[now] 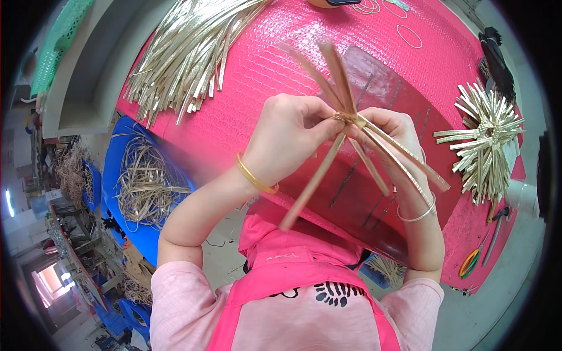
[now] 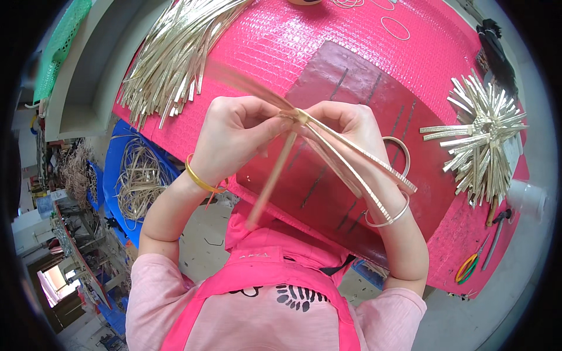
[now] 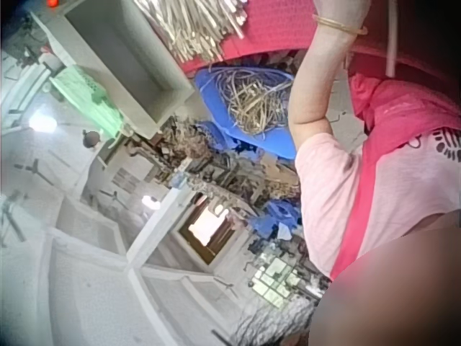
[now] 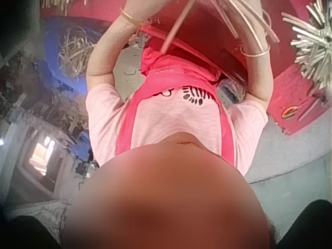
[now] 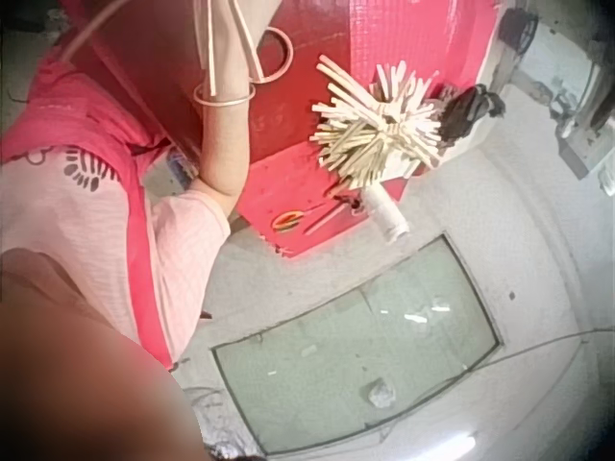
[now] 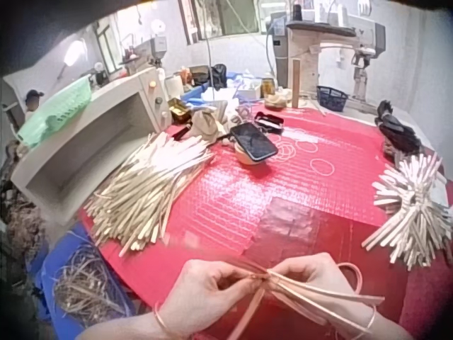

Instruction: Weaving gold-colored decorative strips into a star shape.

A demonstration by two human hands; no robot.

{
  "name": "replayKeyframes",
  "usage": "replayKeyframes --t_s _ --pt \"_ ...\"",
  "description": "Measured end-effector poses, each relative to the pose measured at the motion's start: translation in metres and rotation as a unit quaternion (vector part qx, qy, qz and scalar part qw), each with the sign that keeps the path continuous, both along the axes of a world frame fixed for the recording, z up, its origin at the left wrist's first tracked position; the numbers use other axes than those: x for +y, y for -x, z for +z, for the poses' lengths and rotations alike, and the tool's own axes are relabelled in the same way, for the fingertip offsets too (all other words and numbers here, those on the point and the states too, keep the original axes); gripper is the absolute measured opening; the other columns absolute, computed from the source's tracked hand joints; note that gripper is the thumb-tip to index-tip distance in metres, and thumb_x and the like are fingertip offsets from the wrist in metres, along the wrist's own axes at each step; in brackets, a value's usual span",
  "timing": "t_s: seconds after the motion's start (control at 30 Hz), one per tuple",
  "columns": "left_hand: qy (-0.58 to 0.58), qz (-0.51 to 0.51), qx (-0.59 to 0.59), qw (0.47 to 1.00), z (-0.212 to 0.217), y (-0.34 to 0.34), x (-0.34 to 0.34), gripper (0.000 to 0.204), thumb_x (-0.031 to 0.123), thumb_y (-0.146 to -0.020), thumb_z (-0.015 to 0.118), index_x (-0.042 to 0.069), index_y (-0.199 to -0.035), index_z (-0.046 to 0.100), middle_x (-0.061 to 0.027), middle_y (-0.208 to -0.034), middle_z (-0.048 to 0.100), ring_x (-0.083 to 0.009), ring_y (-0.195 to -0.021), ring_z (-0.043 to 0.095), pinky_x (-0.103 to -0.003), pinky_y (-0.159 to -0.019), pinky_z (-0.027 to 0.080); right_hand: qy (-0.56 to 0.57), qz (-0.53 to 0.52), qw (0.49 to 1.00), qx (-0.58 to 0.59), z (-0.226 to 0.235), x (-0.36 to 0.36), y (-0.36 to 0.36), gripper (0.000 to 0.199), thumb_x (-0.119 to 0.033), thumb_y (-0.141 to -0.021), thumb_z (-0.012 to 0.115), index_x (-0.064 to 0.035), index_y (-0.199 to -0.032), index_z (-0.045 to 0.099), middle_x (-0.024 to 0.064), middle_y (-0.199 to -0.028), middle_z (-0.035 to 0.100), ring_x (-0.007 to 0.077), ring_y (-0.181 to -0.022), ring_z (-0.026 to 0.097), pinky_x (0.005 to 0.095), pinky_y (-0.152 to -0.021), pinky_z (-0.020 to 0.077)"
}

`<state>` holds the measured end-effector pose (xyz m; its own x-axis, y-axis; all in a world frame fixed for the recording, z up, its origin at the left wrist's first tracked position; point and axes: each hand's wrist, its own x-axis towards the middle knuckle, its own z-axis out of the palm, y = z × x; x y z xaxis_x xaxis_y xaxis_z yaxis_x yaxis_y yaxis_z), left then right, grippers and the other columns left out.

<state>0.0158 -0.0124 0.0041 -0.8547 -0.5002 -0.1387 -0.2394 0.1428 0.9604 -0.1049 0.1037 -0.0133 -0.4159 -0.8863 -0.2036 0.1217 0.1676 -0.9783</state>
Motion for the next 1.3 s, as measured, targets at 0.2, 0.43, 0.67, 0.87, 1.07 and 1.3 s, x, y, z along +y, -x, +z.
replayKeyframes --t_s 0.2,0.43,0.67,0.87,1.07,1.3 --pt "-0.180 -0.054 -0.061 0.980 0.005 -0.006 -0.017 0.015 0.007 -0.073 0.056 -0.004 -0.081 0.060 -0.0033 -0.060 0.058 -0.0090 -0.048 0.053 -0.020 -0.044 0.041 -0.029 0.006 1.000 -0.006 -0.007 0.000 -0.001 0.023 -0.023 -0.073 0.063 -0.0009 -0.076 0.060 -0.0046 -0.058 0.049 0.0000 -0.052 0.040 0.0151 -0.043 0.0282" --pt "0.244 -0.078 0.112 0.960 -0.008 -0.007 -0.019 0.012 0.000 -0.068 0.060 -0.002 -0.080 0.060 -0.0081 -0.066 0.059 -0.0121 -0.059 0.056 -0.021 -0.055 0.045 -0.031 0.004 0.993 -0.118 0.006 0.004 -0.005 0.018 -0.017 -0.075 0.060 0.0001 -0.078 0.056 -0.0005 -0.067 0.054 0.0026 -0.056 0.047 0.0159 -0.047 0.0349" --pt "-0.117 0.028 -0.003 0.993 0.008 -0.011 0.002 0.011 0.004 -0.072 0.059 -0.004 -0.080 0.060 -0.0085 -0.075 0.060 -0.0117 -0.065 0.057 -0.020 -0.058 0.045 0.094 -0.004 0.957 -0.276 -0.006 0.005 -0.009 0.015 -0.008 -0.076 0.057 0.0014 -0.086 0.054 0.0030 -0.078 0.056 0.0053 -0.063 0.051 0.0163 -0.056 0.0402" --pt "-0.179 0.025 0.065 0.981 0.010 -0.013 0.010 0.016 -0.001 -0.074 0.055 -0.006 -0.090 0.056 -0.0100 -0.079 0.060 -0.0136 -0.074 0.058 -0.022 -0.067 0.046 0.075 -0.099 0.985 -0.116 0.006 0.001 -0.020 0.012 -0.009 -0.075 0.059 0.0010 -0.081 0.057 -0.0002 -0.072 0.056 0.0024 -0.062 0.047 0.0141 -0.051 0.0359" --pt "-0.011 -0.032 -0.068 0.997 0.014 -0.001 -0.002 0.015 0.007 -0.077 0.053 -0.006 -0.084 0.056 -0.0068 -0.065 0.057 -0.0114 -0.051 0.055 -0.019 -0.048 0.043 0.095 -0.103 0.942 0.305 -0.012 0.000 -0.014 0.012 -0.006 -0.069 0.062 0.0012 -0.077 0.056 0.0043 -0.059 0.051 0.0073 -0.051 0.048 0.0190 -0.044 0.0345" --pt "-0.340 0.041 0.059 0.938 0.000 0.003 0.000 0.015 0.011 -0.079 0.053 -0.005 -0.079 0.052 -0.0068 -0.060 0.054 -0.0099 -0.043 0.051 -0.017 -0.038 0.039 0.092 -0.166 0.981 0.042 -0.006 -0.001 -0.029 0.011 -0.005 -0.076 0.056 0.0027 -0.084 0.055 0.0013 -0.066 0.055 0.0036 -0.058 0.047 0.0184 -0.051 0.0377"
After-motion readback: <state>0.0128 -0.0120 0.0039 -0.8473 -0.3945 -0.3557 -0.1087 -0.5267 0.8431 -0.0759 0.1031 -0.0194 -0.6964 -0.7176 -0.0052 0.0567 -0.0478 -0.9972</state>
